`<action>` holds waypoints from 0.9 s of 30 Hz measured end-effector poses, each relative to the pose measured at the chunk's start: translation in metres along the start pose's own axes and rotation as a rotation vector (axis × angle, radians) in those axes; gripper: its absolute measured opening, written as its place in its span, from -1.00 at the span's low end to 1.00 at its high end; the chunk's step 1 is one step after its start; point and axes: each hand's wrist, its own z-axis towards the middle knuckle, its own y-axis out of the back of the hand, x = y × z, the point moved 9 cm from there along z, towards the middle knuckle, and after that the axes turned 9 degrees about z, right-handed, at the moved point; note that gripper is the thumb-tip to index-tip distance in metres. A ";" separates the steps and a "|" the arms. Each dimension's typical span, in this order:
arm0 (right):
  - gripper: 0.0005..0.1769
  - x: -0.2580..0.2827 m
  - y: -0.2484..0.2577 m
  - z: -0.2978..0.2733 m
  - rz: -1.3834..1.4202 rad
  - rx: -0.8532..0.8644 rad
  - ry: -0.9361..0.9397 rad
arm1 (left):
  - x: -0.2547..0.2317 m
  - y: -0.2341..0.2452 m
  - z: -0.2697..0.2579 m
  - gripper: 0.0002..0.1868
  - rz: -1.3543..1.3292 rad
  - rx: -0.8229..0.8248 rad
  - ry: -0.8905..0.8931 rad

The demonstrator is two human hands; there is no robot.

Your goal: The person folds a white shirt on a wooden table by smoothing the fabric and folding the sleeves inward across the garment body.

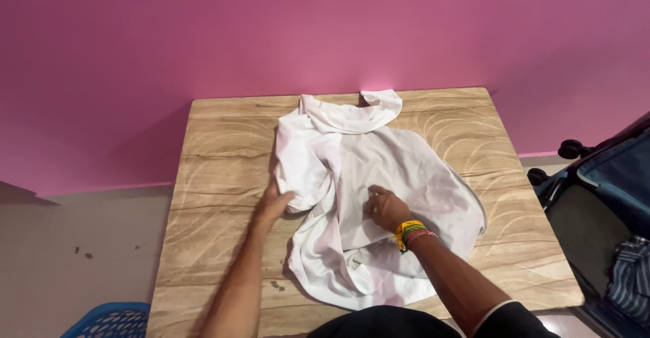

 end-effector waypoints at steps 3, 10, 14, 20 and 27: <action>-0.81 0.002 0.013 -0.002 -0.040 -0.074 -0.051 | 0.007 0.041 0.005 -0.27 -0.272 -0.115 -0.072; -0.77 -0.065 0.015 0.011 -0.062 -0.069 -0.055 | 0.037 0.186 -0.029 -0.33 0.226 -0.683 0.229; -0.68 -0.037 -0.004 0.041 -0.258 -0.040 0.277 | -0.037 0.163 -0.046 -0.08 0.696 -0.724 -0.008; -0.23 0.037 -0.033 0.031 0.063 0.096 0.186 | -0.076 0.018 -0.054 -0.57 0.456 -0.031 -0.496; -0.60 0.059 -0.029 0.005 -0.138 -0.193 0.541 | -0.059 0.015 -0.034 -0.60 0.674 0.027 -0.274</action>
